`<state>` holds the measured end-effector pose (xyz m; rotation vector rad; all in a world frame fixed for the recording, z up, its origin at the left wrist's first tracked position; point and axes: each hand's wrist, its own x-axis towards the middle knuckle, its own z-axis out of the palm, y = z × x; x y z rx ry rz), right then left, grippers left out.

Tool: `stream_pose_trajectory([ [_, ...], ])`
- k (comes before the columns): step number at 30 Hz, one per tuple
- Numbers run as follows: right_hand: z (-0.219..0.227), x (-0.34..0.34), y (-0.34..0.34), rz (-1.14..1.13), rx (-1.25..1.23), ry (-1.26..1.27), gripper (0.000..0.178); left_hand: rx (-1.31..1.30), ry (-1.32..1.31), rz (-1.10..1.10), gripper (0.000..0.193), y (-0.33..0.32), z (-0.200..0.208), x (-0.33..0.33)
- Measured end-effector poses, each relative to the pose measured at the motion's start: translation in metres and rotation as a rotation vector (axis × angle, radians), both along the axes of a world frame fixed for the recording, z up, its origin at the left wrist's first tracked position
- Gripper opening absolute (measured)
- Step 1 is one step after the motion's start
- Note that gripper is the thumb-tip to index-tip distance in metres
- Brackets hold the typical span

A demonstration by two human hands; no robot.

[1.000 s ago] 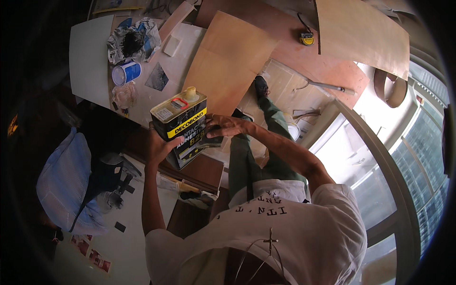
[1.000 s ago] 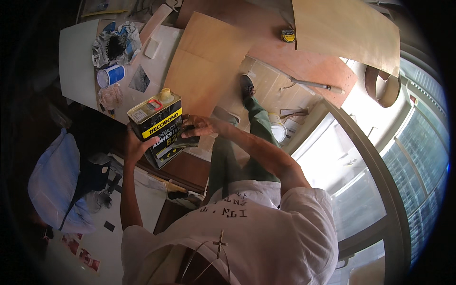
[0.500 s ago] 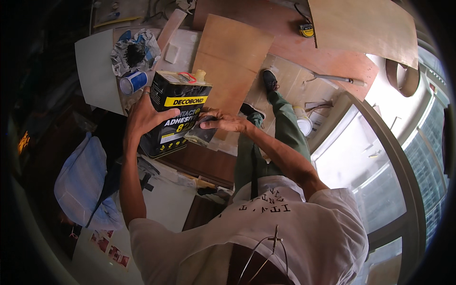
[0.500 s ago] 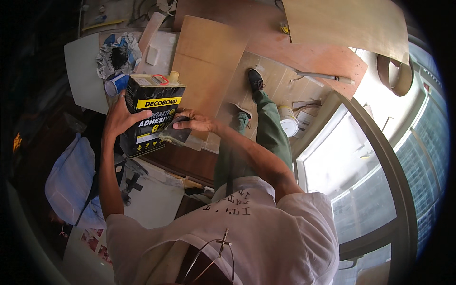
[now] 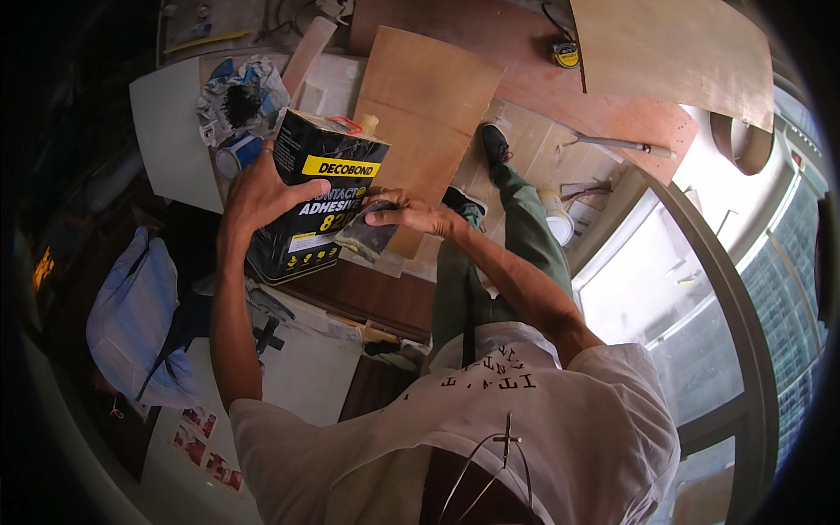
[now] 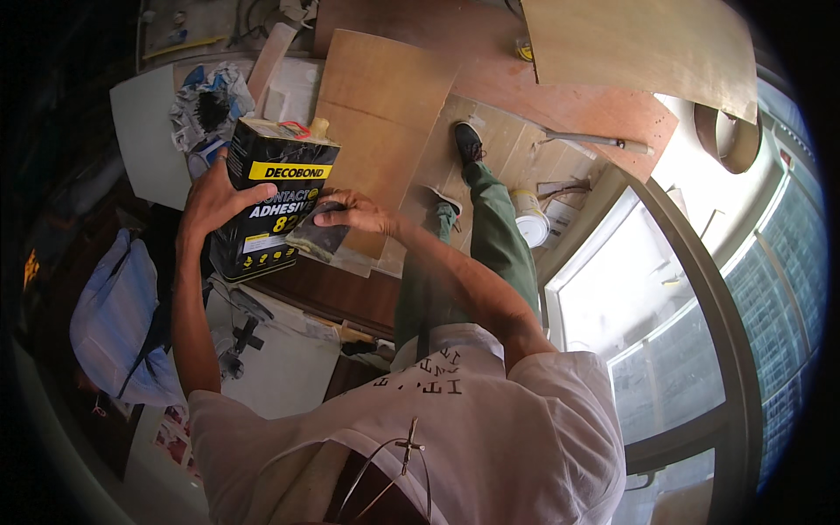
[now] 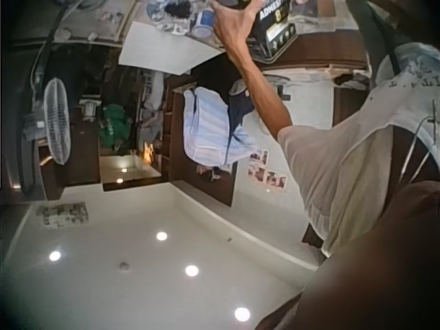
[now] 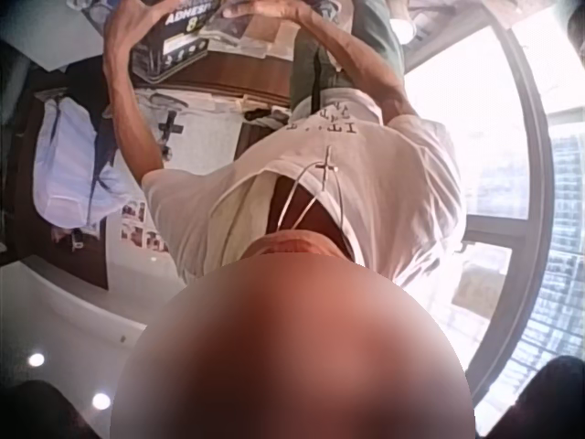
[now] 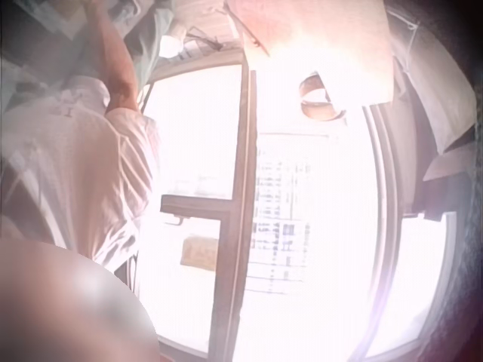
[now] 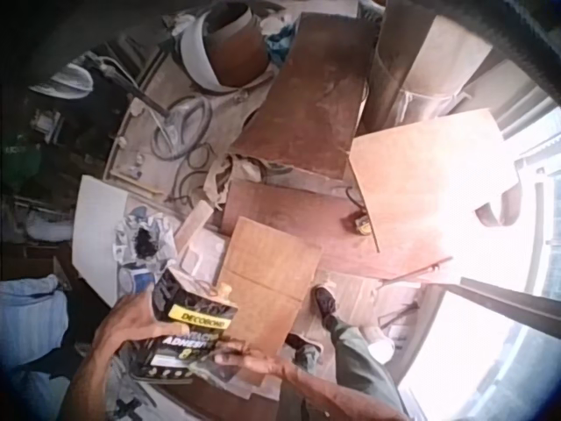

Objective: The person applies adhesive to a wooden board using a scraper, then kneels to fit a wooden trim piece into a cabinet and wipes the interior with a cloth. The task involves handling a wooden board, adhesive, scraper, trim piece, and cloth.

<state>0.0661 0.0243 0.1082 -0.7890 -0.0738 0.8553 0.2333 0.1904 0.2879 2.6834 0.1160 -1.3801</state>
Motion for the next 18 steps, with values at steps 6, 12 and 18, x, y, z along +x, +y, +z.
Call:
stream_pose_trajectory([
  [6, 0.001, 0.004, -0.002, 0.017, -0.067, 0.028, 0.038, 0.010, -0.002, -0.004, 0.091, -0.004, -0.001, 0.005],
  [12, -0.007, 0.007, -0.003, 0.048, -0.051, 0.004, 0.042, -0.022, 0.013, 0.034, 0.091, -0.009, 0.002, 0.005],
  [18, -0.020, 0.004, -0.004, 0.026, -0.116, -0.051, 0.042, -0.163, -0.100, 0.065, 0.088, 0.007, -0.011, -0.012],
])
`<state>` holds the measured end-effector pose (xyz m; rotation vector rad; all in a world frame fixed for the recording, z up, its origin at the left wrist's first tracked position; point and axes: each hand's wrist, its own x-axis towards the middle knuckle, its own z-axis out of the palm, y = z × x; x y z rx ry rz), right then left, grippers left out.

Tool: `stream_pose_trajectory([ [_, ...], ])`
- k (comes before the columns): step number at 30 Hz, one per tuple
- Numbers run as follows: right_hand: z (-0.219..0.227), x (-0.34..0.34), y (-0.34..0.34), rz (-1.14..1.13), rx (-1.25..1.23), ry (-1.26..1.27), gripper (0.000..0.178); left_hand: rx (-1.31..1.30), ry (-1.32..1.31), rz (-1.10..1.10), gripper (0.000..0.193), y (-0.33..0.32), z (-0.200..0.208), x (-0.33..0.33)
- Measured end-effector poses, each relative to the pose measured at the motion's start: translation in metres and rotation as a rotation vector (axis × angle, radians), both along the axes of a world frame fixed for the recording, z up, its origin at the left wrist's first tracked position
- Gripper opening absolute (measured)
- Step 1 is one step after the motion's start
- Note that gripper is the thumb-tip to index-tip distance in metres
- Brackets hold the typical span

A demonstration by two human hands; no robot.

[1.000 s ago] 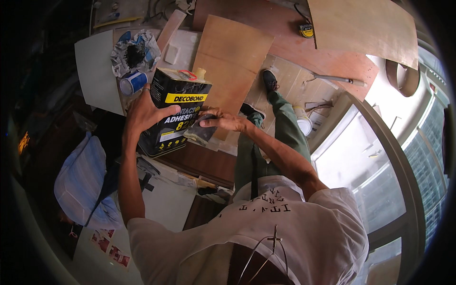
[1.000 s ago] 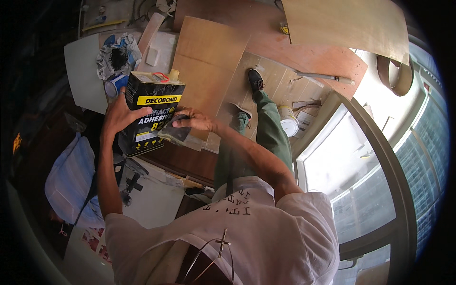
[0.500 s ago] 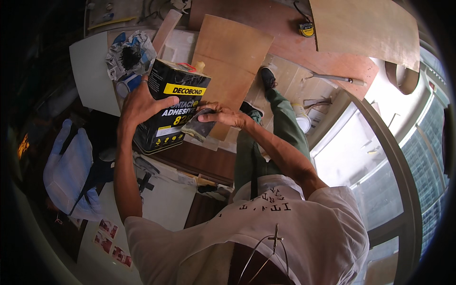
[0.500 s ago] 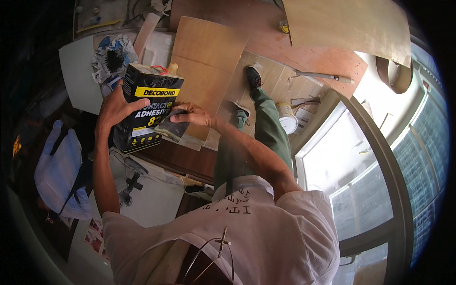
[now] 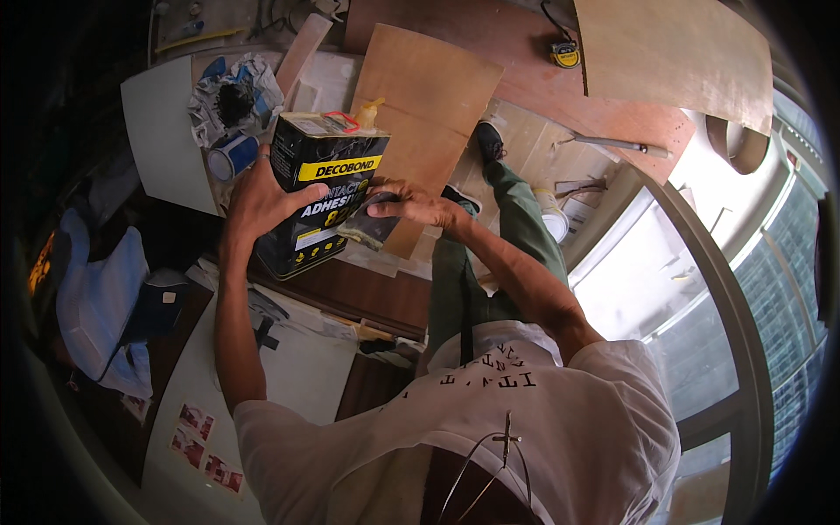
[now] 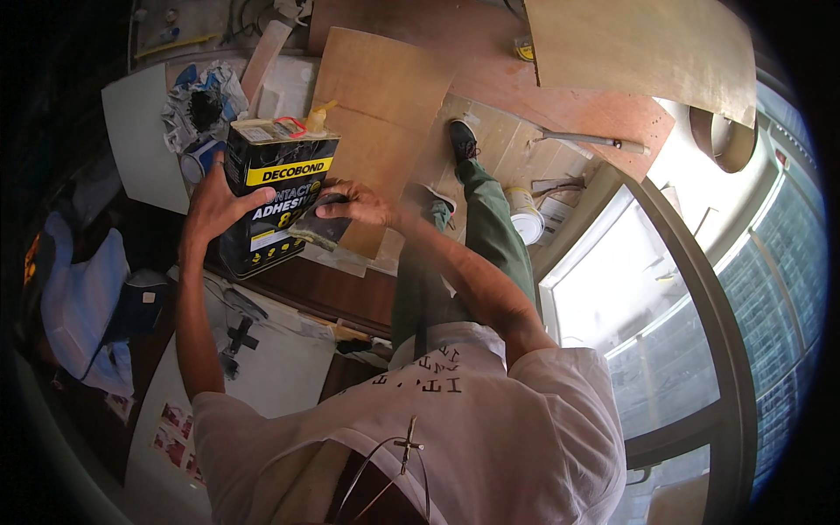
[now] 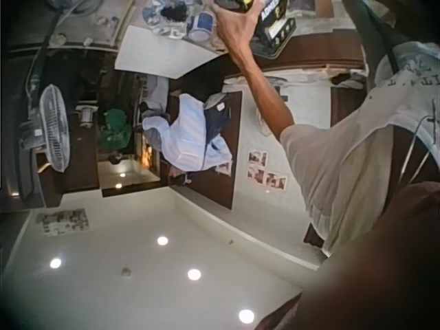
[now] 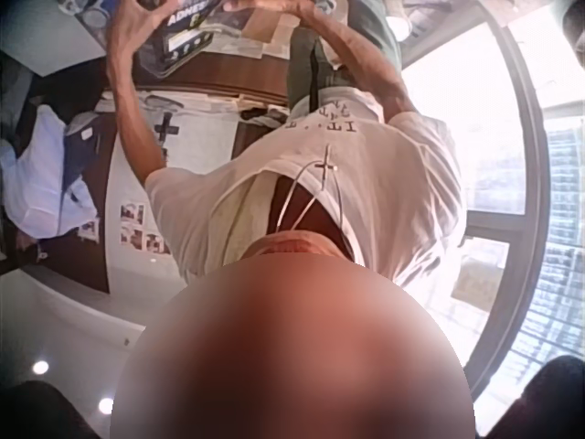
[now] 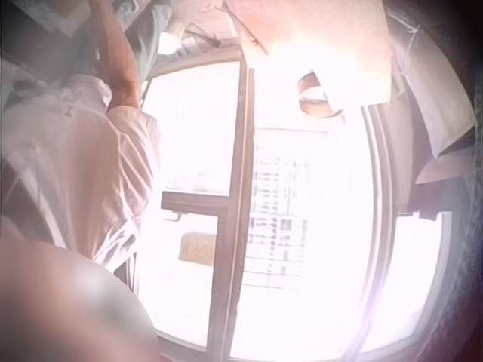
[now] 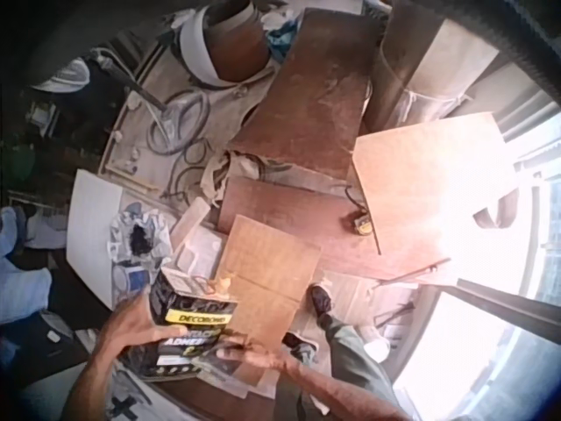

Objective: The person applies adhesive to a wooden board using a scraper, then kneels to fit a wooden trim piece into a cabinet and wipes the interior with a cloth. The task involves handling a wooden board, adhesive, scraper, trim piece, and cloth.

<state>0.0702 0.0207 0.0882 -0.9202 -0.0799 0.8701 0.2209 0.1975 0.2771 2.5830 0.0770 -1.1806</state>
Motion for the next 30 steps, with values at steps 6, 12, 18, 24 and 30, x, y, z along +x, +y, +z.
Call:
stream_pose_trajectory([
  [6, 0.010, 0.008, -0.012, 0.016, 0.056, 0.030, 0.040, 0.013, -0.012, 0.008, 0.086, 0.016, -0.010, -0.013],
  [12, -0.004, -0.002, -0.053, 0.004, -0.226, -0.100, 0.042, -0.023, -0.107, 0.040, 0.085, 0.023, -0.014, -0.041],
  [18, 0.014, 0.056, -0.124, -0.286, -0.708, -0.585, 0.025, 0.038, -0.140, -0.008, 0.094, 0.041, -0.024, -0.072],
  [24, 0.033, 0.110, -0.075, -0.179, -0.871, -1.267, 0.041, 0.092, -0.183, -0.039, 0.096, 0.054, -0.032, -0.082],
  [30, -0.046, 0.107, -0.118, 0.020, -0.928, -1.413, 0.034, 0.032, -0.269, 0.045, 0.093, 0.070, -0.029, -0.106],
])
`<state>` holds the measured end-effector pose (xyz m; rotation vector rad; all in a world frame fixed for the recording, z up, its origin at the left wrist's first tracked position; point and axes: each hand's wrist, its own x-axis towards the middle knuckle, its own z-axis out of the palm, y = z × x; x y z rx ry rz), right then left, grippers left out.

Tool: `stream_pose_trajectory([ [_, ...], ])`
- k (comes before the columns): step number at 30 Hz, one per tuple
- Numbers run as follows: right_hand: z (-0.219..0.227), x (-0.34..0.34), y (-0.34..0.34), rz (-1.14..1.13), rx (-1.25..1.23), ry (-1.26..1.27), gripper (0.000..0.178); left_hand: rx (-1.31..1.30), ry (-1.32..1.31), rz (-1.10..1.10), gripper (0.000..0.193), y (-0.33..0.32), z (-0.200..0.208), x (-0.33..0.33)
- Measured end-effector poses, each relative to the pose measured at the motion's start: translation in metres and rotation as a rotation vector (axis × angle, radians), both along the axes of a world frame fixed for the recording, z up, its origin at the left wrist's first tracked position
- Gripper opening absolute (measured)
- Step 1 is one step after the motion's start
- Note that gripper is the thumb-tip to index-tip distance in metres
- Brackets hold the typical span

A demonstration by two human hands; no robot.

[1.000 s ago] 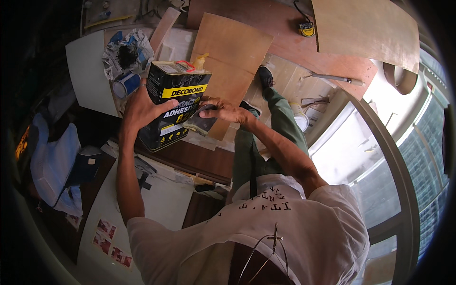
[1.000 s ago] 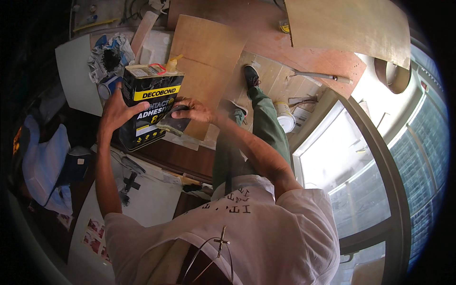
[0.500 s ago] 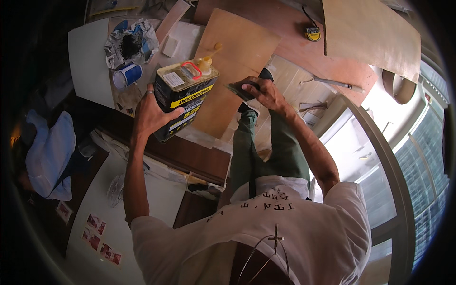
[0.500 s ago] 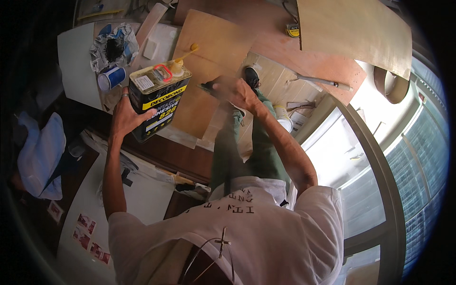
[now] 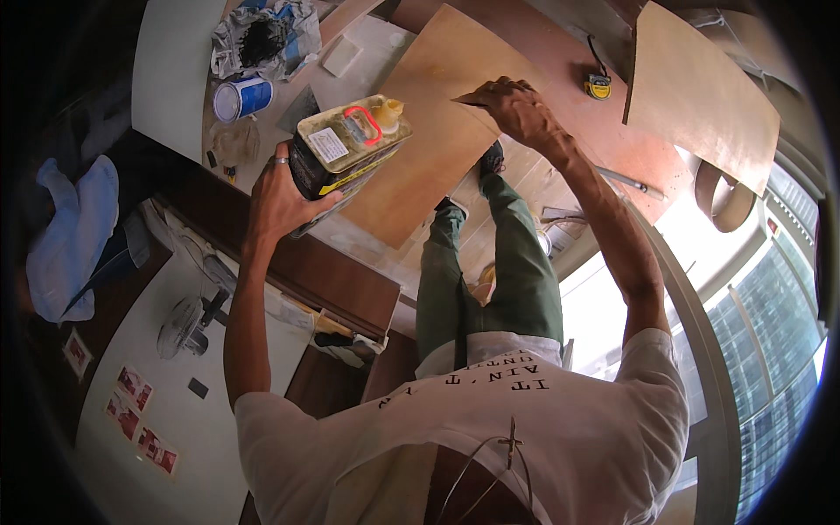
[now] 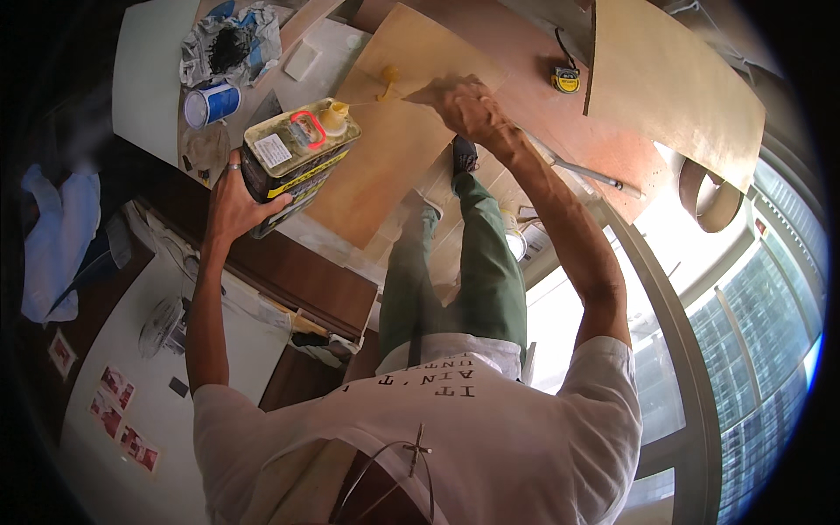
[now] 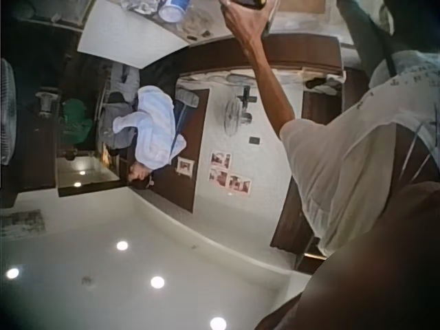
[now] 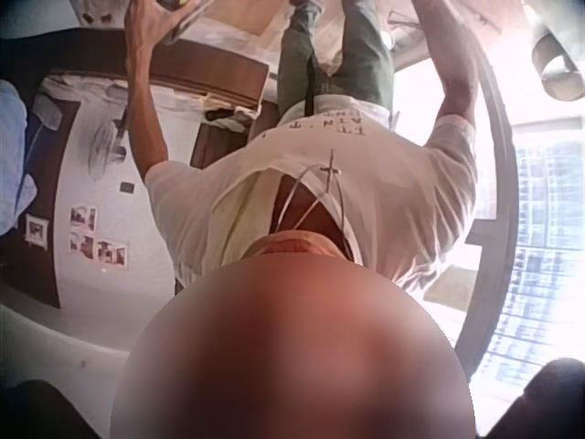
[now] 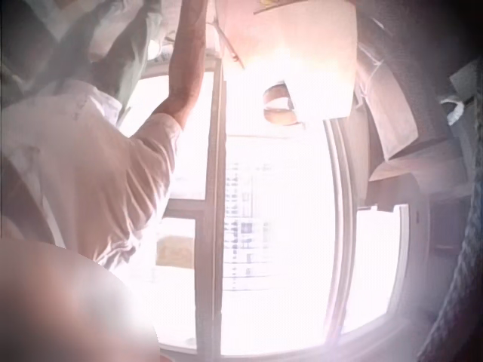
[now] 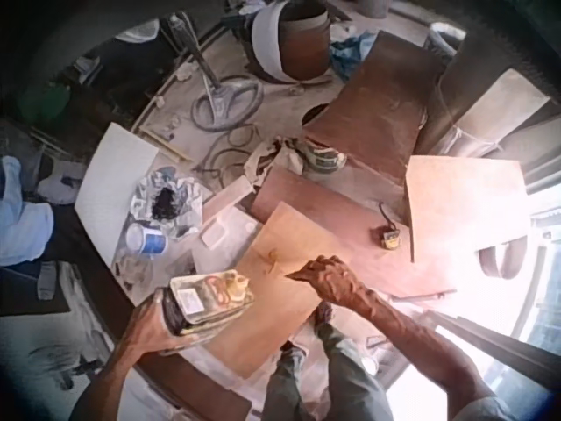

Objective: The person applies adhesive to a wooden board using a scraper, then kneels to fit a wooden trim piece into a cabinet and wipes the interior with a cloth. The task involves handling a wooden board, adhesive, scraper, trim piece, and cloth.

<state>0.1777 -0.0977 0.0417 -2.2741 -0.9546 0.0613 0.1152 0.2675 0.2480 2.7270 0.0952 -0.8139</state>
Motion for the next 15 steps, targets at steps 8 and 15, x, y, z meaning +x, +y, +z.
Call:
stream_pose_trajectory([
  [8, 0.029, 0.005, 0.012, -0.185, -0.175, 0.190, 0.046, -0.007, -0.117, 0.225, 0.095, 0.053, 0.011, -0.058],
  [15, 0.035, 0.004, 0.058, -0.277, -0.152, 0.144, 0.037, -0.093, -0.266, 0.458, 0.094, 0.133, 0.009, -0.137],
])
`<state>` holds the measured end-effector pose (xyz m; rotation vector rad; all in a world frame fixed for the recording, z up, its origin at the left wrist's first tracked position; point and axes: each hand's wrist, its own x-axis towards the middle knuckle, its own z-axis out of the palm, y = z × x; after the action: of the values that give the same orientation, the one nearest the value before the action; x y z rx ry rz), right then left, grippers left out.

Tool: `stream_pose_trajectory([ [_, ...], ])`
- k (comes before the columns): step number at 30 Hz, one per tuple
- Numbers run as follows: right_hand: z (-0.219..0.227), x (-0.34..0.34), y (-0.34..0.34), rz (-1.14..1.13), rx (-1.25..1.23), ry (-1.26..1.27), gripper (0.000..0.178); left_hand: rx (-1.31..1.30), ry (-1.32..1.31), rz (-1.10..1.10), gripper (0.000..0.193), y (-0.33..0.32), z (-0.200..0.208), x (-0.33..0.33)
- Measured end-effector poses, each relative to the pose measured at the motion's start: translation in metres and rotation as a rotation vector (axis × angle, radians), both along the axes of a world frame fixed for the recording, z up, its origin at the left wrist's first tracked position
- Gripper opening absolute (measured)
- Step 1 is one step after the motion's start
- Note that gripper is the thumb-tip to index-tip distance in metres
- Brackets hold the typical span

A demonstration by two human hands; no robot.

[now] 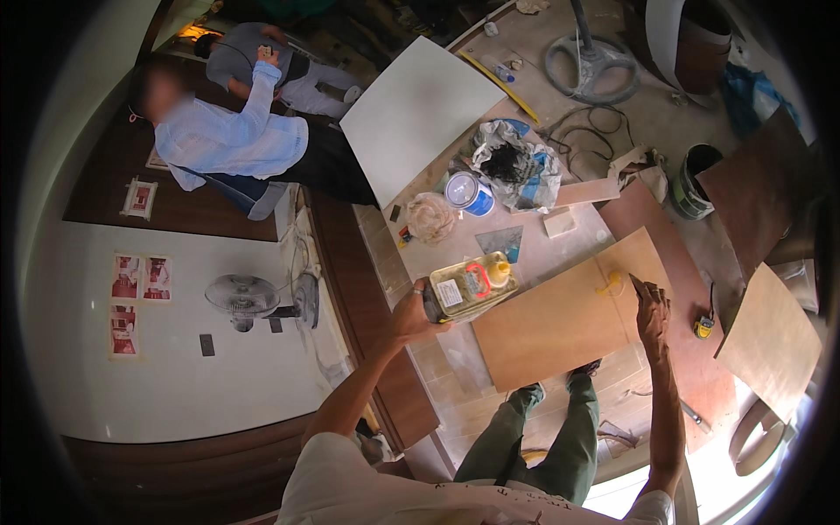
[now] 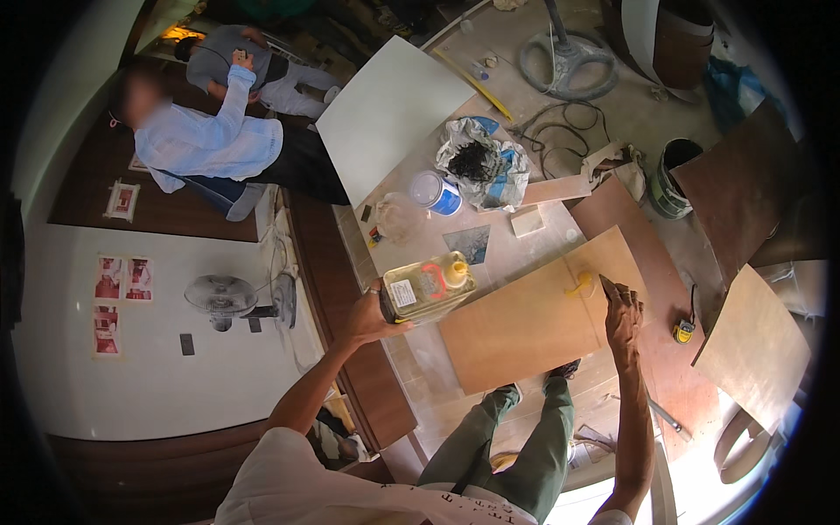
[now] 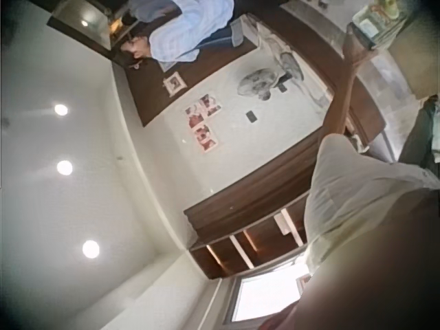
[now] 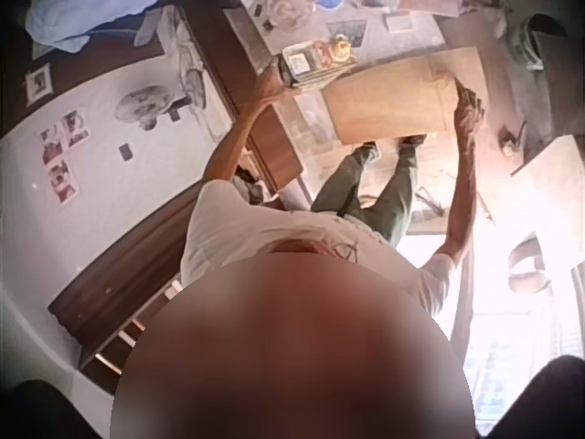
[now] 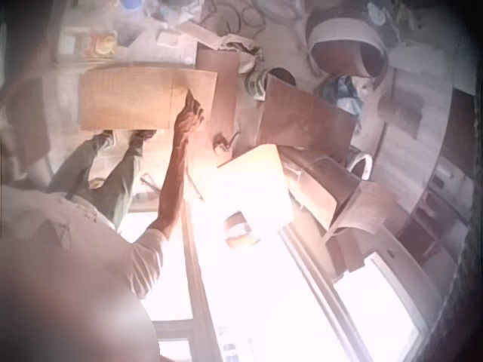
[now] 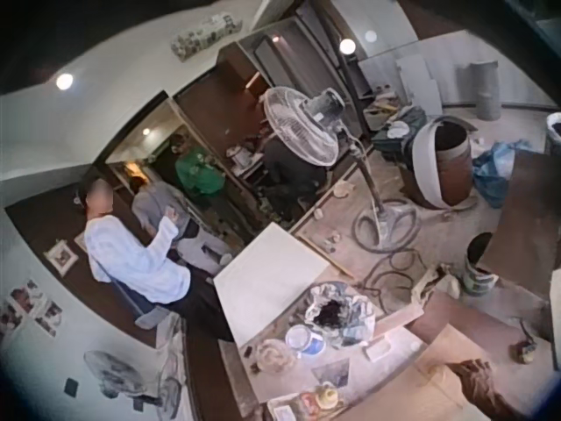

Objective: The person applies adhesive to a wooden board using a scraper, then kneels to fit a wooden trim piece into a cabinet and wipes the interior with a cloth. The task involves handling a wooden board, adhesive, scraper, trim piece, and cloth.

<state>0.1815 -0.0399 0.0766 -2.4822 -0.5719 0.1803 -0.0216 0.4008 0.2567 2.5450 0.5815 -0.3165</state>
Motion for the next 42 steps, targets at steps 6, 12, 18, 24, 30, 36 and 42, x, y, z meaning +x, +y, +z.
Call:
stream_pose_trajectory([
  [6, -0.021, 0.001, 0.006, -0.033, -0.123, -0.007, 0.037, -0.128, -0.162, 0.347, 0.090, 0.046, -0.030, -0.039],
  [12, -0.041, -0.006, 0.017, -0.044, -0.204, -0.133, 0.036, -0.381, -0.525, 0.556, 0.082, 0.073, -0.101, -0.096],
  [18, -0.056, -0.020, 0.060, -0.123, -0.299, -0.177, 0.033, -0.387, -0.530, 0.609, 0.083, 0.081, -0.129, -0.126],
  [24, -0.062, -0.065, 0.124, -0.135, -0.316, -0.177, 0.034, -0.388, -0.625, 0.693, 0.082, 0.079, -0.174, -0.164],
  [30, -0.096, -0.067, 0.141, 0.069, 0.077, -0.191, 0.028, -0.502, -0.790, 0.849, 0.081, 0.043, -0.170, -0.149],
  [36, -0.046, -0.016, 0.116, 0.399, -0.366, -0.134, 0.036, -0.553, -0.618, 0.927, 0.073, 0.039, -0.180, -0.156],
  [42, -0.038, 0.004, 0.111, 0.695, -0.321, -0.188, 0.045, -0.480, -0.624, 1.040, 0.064, 0.004, -0.187, -0.159],
])
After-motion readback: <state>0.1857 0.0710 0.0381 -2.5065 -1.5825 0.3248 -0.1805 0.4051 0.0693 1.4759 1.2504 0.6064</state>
